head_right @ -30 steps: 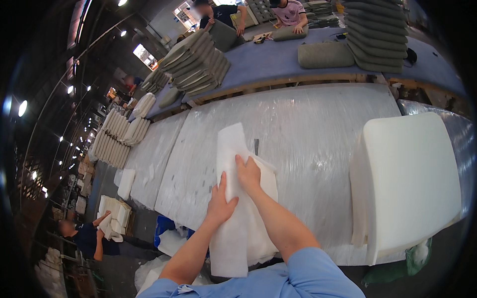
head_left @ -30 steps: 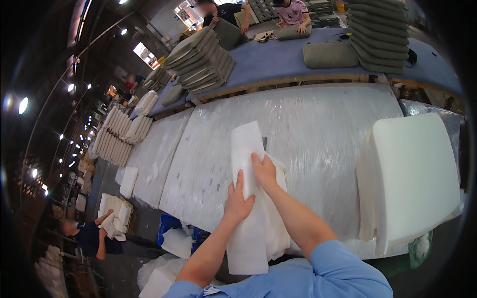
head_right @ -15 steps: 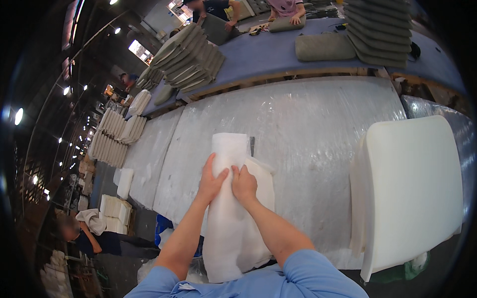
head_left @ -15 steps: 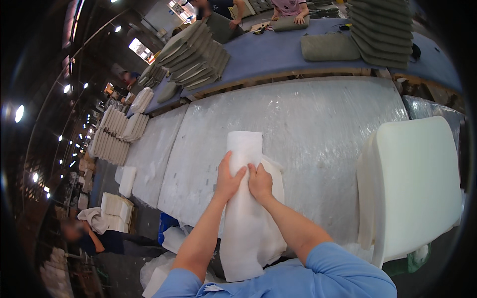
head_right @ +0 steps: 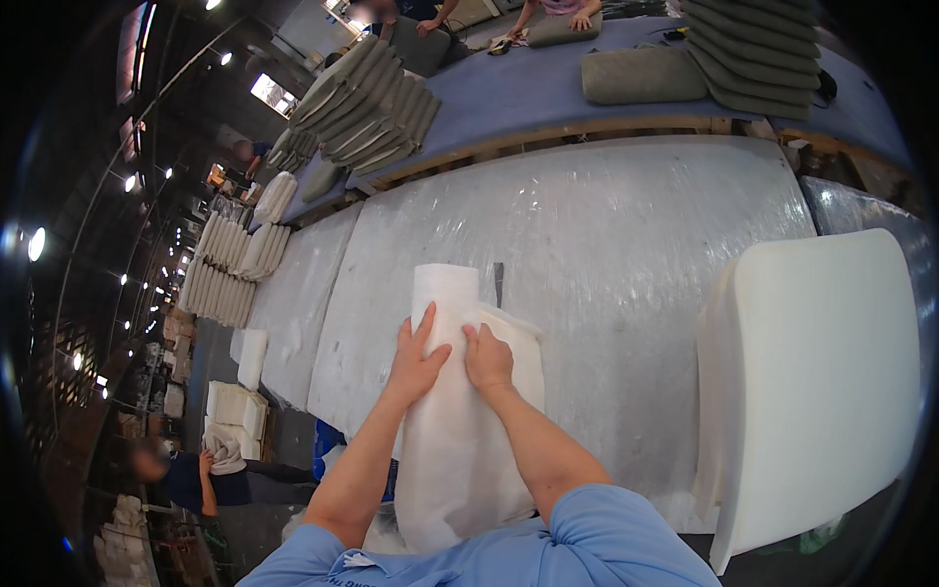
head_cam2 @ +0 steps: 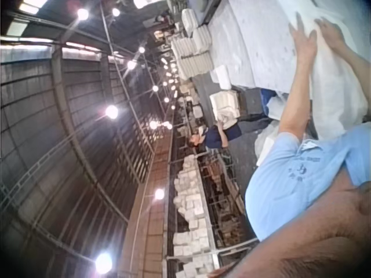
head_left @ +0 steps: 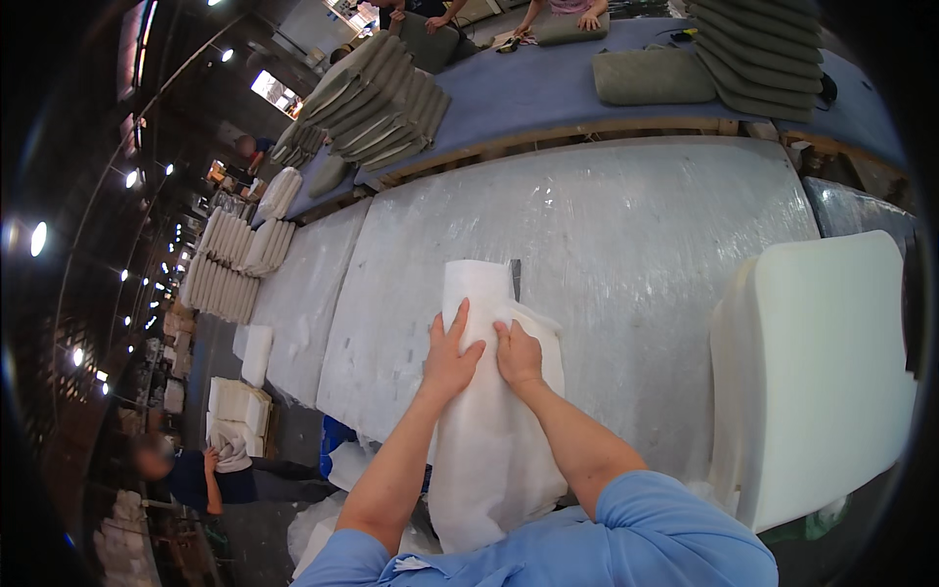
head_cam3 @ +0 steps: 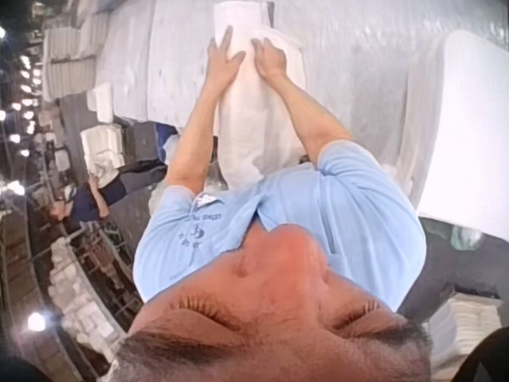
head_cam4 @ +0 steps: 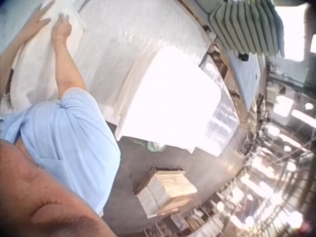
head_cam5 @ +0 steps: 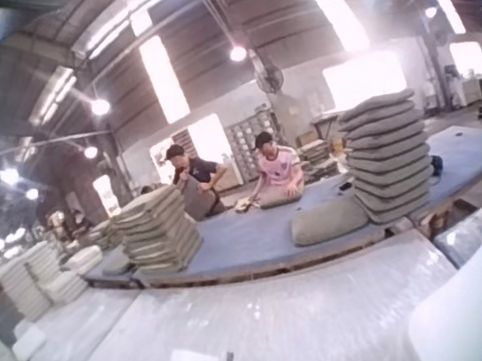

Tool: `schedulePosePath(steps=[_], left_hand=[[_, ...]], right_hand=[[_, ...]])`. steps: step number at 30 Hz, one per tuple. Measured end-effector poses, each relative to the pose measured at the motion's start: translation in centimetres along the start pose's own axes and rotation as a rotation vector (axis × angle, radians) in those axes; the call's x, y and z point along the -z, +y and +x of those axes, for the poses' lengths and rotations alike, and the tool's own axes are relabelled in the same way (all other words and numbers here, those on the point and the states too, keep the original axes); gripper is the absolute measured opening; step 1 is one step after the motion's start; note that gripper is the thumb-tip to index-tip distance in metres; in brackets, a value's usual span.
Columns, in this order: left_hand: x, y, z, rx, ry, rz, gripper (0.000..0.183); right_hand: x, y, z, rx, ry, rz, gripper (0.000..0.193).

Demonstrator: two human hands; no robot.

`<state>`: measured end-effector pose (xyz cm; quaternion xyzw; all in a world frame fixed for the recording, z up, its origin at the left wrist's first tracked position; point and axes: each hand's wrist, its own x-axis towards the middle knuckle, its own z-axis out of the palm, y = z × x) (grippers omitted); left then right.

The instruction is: The person wraps rectangular white foam blocks in white paper on a plastic-covered table. They fold the paper around each block, smooth the edges, and place the wrapped items into a blue crate. The person repeats this process for multiple foam blocks.

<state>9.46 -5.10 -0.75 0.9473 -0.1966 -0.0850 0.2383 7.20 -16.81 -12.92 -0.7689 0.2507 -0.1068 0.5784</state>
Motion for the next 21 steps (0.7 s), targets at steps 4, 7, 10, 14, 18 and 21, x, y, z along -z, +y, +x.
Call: schedulePosePath(steps=[4, 7, 10, 14, 18, 21], left_hand=[[0.1, 2.2, 0.4, -0.084, 0.003, 0.05, 0.083], [-0.2, 1.8, -0.4, 0.006, 0.018, 0.007, 0.081], [-0.5, 4.4, -0.7, 0.038, -0.02, -0.024, 0.081], [-1.1, 5.6, -0.2, -0.049, 0.01, 0.03, 0.081], [-0.8, 3.5, -0.6, -0.089, 0.089, 0.173, 0.079], [-0.9, 3.8, 0.5, -0.2, 0.089, 0.305, 0.076]], right_hand=[[3.0, 16.8, -2.0, -0.344, -0.116, -0.282, 0.044], [3.2, 20.4, -8.0, -0.326, -0.063, -0.268, 0.034], [3.8, 17.7, -6.0, -0.158, 0.096, 0.03, 0.032], [6.6, 7.2, 2.8, -0.278, -0.059, 0.94, 0.046], [7.1, -2.5, 4.7, -0.429, -0.295, 1.217, 0.062], [5.9, -3.1, 5.4, -0.242, -0.185, 0.838, 0.069]])
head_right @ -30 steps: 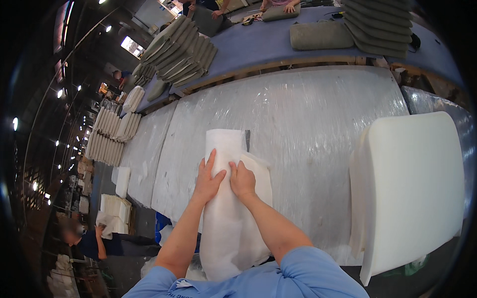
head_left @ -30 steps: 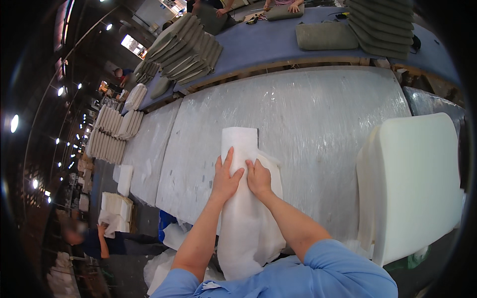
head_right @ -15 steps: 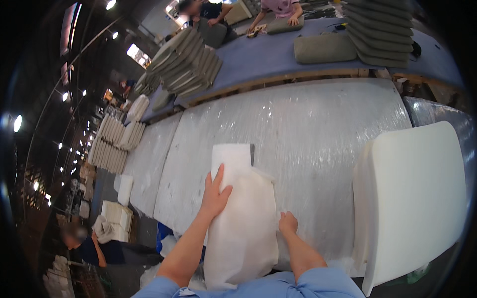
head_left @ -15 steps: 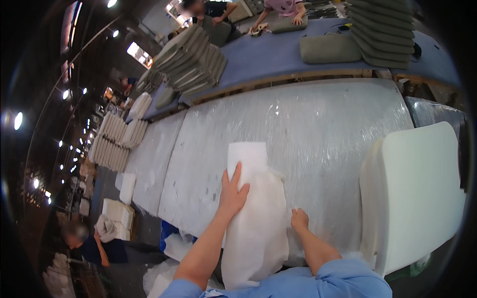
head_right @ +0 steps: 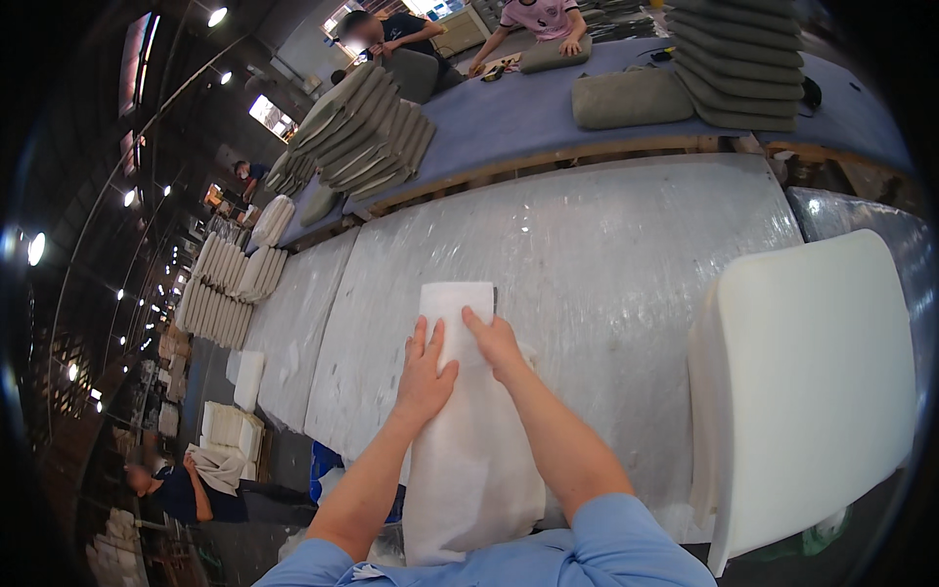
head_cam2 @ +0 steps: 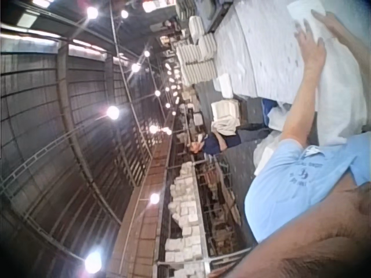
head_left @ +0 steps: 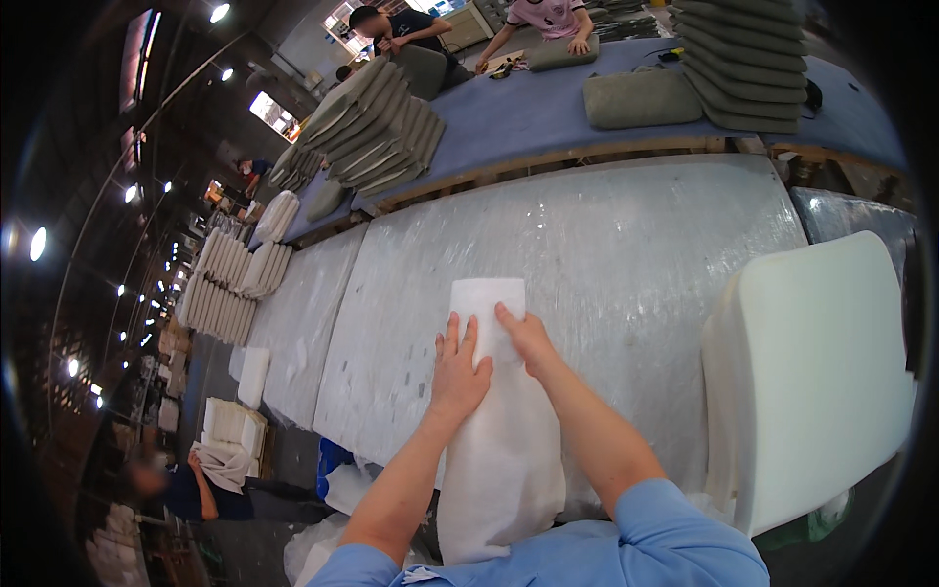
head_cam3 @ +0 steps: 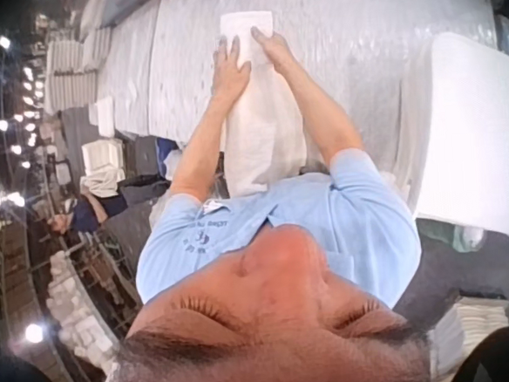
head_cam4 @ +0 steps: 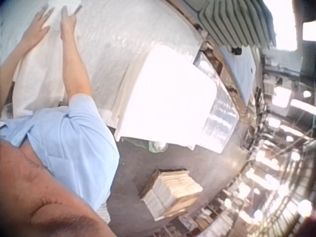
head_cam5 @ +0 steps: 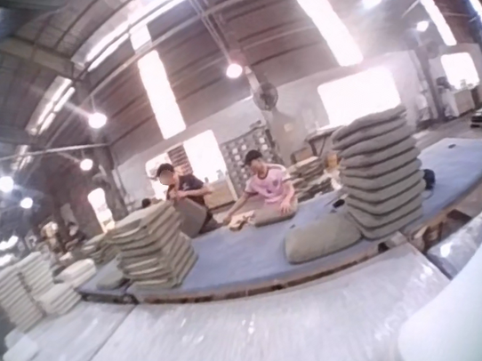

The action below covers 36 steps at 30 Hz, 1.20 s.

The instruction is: The person wraps rectangular white foam blocks in white paper on a plastic-covered table. They fold the paper around each block, smooth the edges, and place the wrapped items into a blue crate. The person repeats this process for multiple foam blocks.

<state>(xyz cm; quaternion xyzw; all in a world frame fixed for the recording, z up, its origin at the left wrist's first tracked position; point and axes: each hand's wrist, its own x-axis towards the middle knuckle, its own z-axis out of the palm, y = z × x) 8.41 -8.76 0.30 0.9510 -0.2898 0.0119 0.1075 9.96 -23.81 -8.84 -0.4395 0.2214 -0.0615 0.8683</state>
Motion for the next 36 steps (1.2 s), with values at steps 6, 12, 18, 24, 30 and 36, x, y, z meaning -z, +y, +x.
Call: schedulePosePath(steps=[6, 12, 18, 24, 30, 36], left_hand=[[0.8, 0.6, 0.8, -0.046, -0.066, -0.08, 0.069], [0.1, 0.6, 0.6, -0.095, -0.064, 0.049, 0.062], [0.1, -0.7, 0.5, -0.044, -0.097, 0.027, 0.061], [0.6, 0.9, 1.3, -0.096, -0.034, 0.015, 0.062], [0.0, -0.9, 0.1, -0.07, -0.033, -0.008, 0.063], [0.2, 0.2, 0.4, -0.048, -0.089, -0.05, 0.066]], right_hand=[[-0.7, 3.9, -0.6, 0.217, 0.169, -0.605, 0.067], [0.0, 5.4, -0.6, 0.278, 0.225, -0.635, 0.065], [-0.2, 6.9, 0.3, 0.191, 0.239, -0.676, 0.058], [8.5, 15.9, -1.5, -0.094, 0.389, -0.84, 0.049], [8.0, 14.1, -5.2, 0.109, 0.329, -0.489, 0.037], [-0.2, 3.3, -3.6, 0.189, 0.073, -0.517, 0.046]])
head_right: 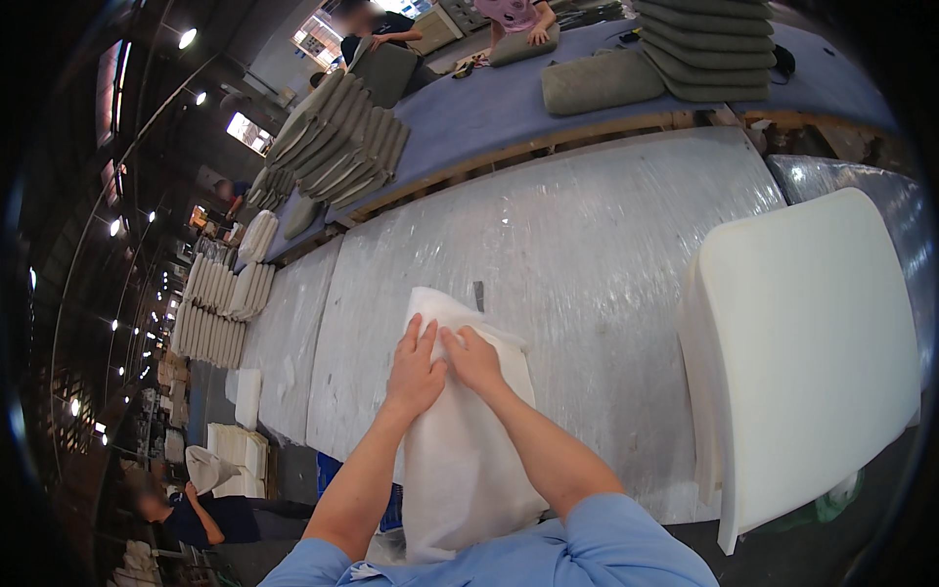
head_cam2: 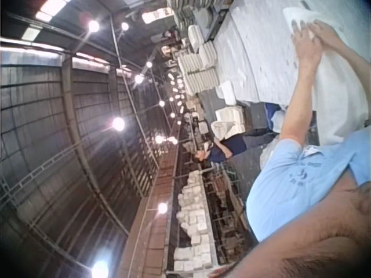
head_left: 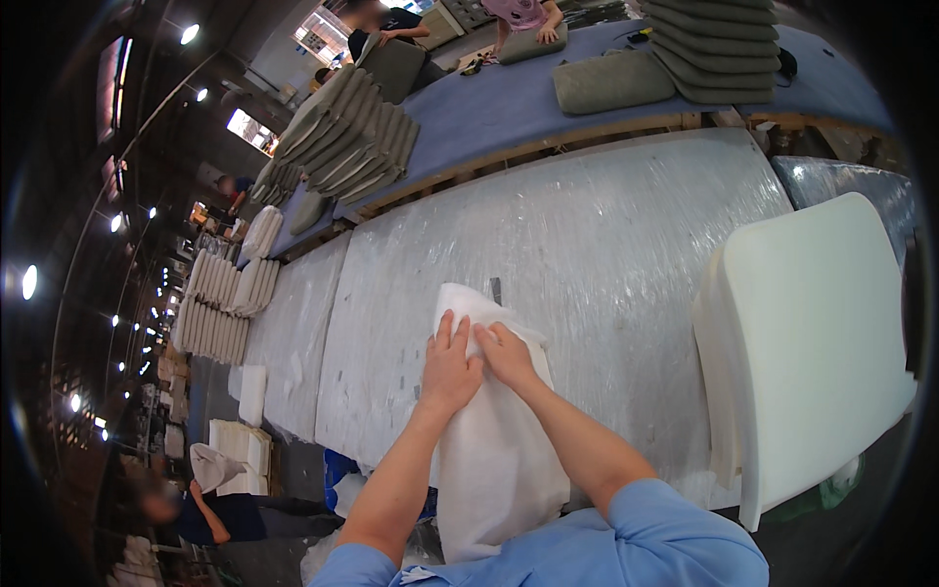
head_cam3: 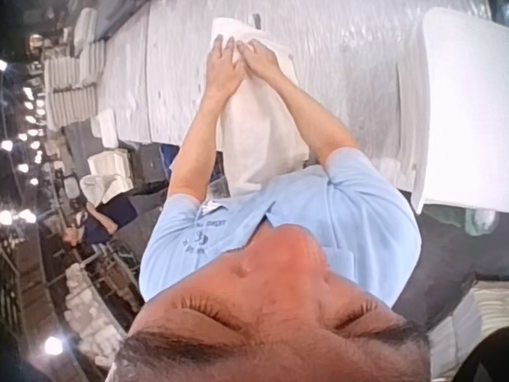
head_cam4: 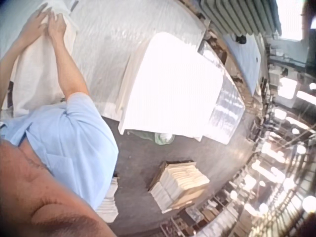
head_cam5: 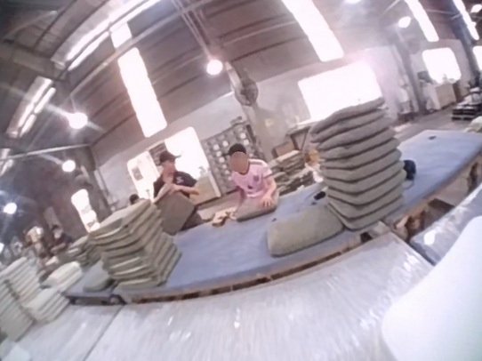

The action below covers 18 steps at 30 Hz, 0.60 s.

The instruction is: The person wraps rectangular white foam blocks in white paper on a plastic-covered table. They fold the paper around each block, smooth the edges, and place the wrapped items into a blue crate. The person repeats this process for multiple foam blocks.

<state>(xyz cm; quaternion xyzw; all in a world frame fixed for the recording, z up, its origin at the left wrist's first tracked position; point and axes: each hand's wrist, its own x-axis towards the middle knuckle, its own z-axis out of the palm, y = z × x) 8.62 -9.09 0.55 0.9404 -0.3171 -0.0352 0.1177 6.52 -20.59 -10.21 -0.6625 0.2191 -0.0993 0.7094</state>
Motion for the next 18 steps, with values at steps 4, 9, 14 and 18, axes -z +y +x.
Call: schedulePosePath(steps=[4, 9, 14, 18], left_hand=[[0.1, -0.3, 0.5, -0.037, 0.001, -0.061, 0.068], [-0.1, -0.4, 0.8, -0.05, -0.007, -0.077, 0.07], [-0.7, -1.8, -0.1, -0.059, 0.028, -0.125, 0.07], [-0.4, -0.2, 1.4, -0.07, 0.008, -0.138, 0.069]], right_hand=[[-0.9, 0.2, 0.5, 0.078, 0.049, -0.244, 0.051], [0.4, 3.6, 0.7, -0.021, 0.185, -0.258, 0.042], [-1.3, -0.2, -0.8, 0.135, 0.146, 0.02, 0.036], [0.7, 0.6, 1.2, 0.184, 0.081, -0.35, 0.037]])
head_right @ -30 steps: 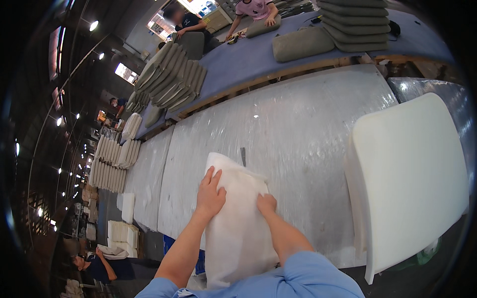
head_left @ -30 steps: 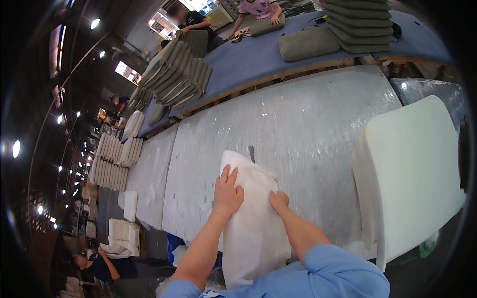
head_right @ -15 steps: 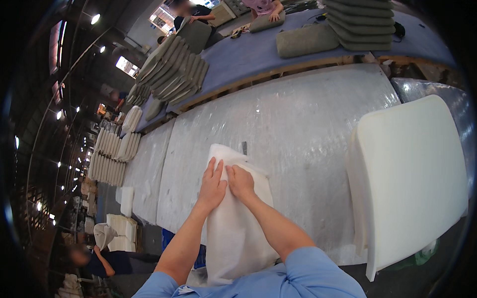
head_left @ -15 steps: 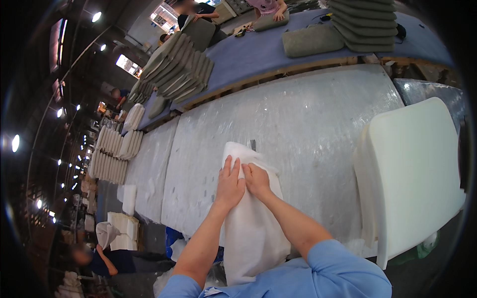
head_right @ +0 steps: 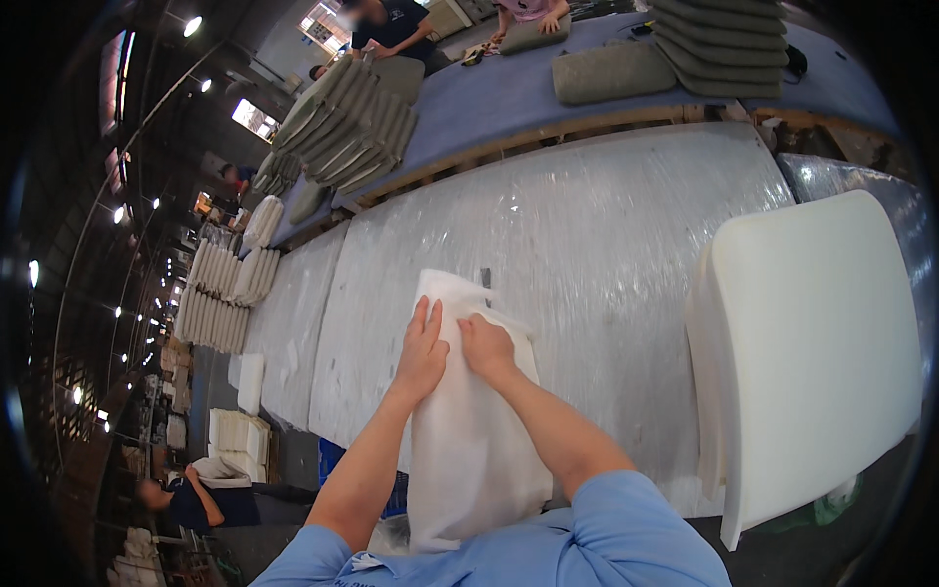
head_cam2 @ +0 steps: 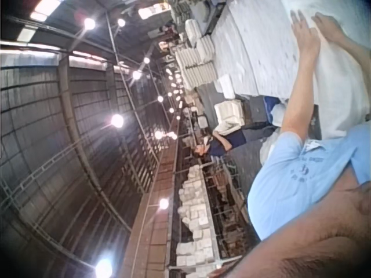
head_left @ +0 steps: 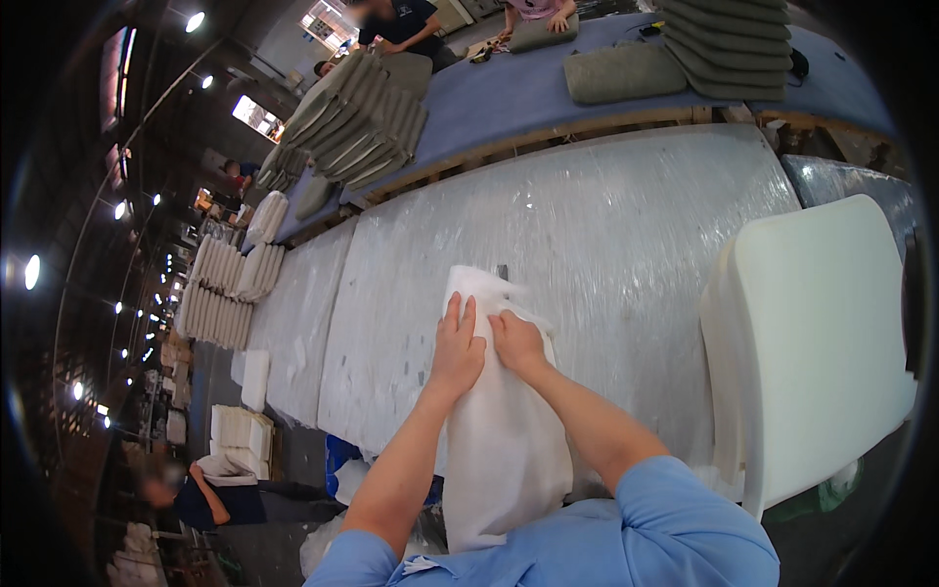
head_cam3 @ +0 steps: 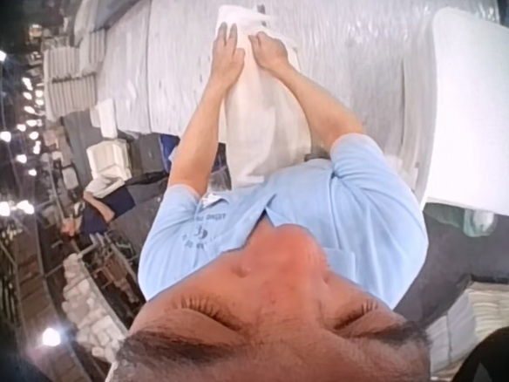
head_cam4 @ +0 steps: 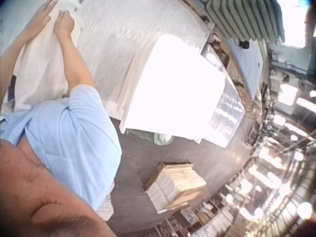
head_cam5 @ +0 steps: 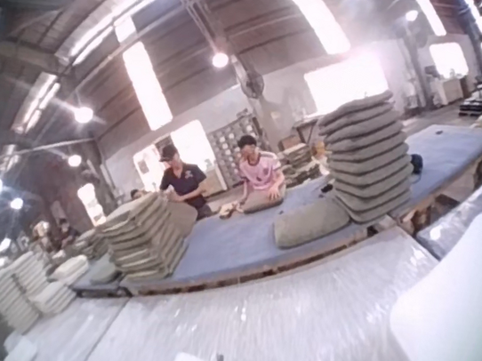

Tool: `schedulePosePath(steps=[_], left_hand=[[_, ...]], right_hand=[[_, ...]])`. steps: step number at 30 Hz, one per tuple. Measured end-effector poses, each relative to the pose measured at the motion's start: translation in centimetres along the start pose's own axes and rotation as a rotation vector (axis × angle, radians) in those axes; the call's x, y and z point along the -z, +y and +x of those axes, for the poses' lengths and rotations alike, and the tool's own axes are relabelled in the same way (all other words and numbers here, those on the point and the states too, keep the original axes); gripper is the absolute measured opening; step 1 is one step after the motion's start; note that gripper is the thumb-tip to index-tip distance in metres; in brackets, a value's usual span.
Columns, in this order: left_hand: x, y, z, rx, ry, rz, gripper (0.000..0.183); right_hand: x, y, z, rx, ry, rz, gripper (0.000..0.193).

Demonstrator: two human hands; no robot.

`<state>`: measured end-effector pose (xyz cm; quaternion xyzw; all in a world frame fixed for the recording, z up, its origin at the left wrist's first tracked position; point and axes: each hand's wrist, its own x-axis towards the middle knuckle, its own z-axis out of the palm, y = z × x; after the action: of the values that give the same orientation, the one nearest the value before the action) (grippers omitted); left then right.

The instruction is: The person wraps rectangular white foam blocks in white paper on a plastic-covered table. They fold the paper around each block, smooth the edges, and place the wrapped items into a blue crate. The person repeats this process for multiple foam blocks.

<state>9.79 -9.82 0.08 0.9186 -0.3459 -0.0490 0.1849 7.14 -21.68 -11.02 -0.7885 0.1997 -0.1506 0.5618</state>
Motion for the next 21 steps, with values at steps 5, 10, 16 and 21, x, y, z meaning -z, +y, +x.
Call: schedulePosePath(steps=[5, 10, 16, 21], left_hand=[[0.0, -2.0, -1.4, 0.046, 0.057, -0.01, 0.061], [-0.3, -0.3, -0.5, 0.046, 0.073, -0.019, 0.06], [0.1, -1.0, -2.0, 0.113, 0.104, -0.042, 0.061], [-0.2, -0.5, -0.7, 0.122, 0.119, -0.097, 0.061]], right_hand=[[-0.1, -1.3, -2.8, -0.109, -0.029, 0.224, 0.033], [-0.6, -0.8, -3.3, -0.008, 0.0, 0.105, 0.033], [1.9, -3.4, -8.4, -0.101, -0.104, 0.273, 0.033], [-0.4, -1.5, -9.7, 0.111, -0.003, 0.116, 0.03]])
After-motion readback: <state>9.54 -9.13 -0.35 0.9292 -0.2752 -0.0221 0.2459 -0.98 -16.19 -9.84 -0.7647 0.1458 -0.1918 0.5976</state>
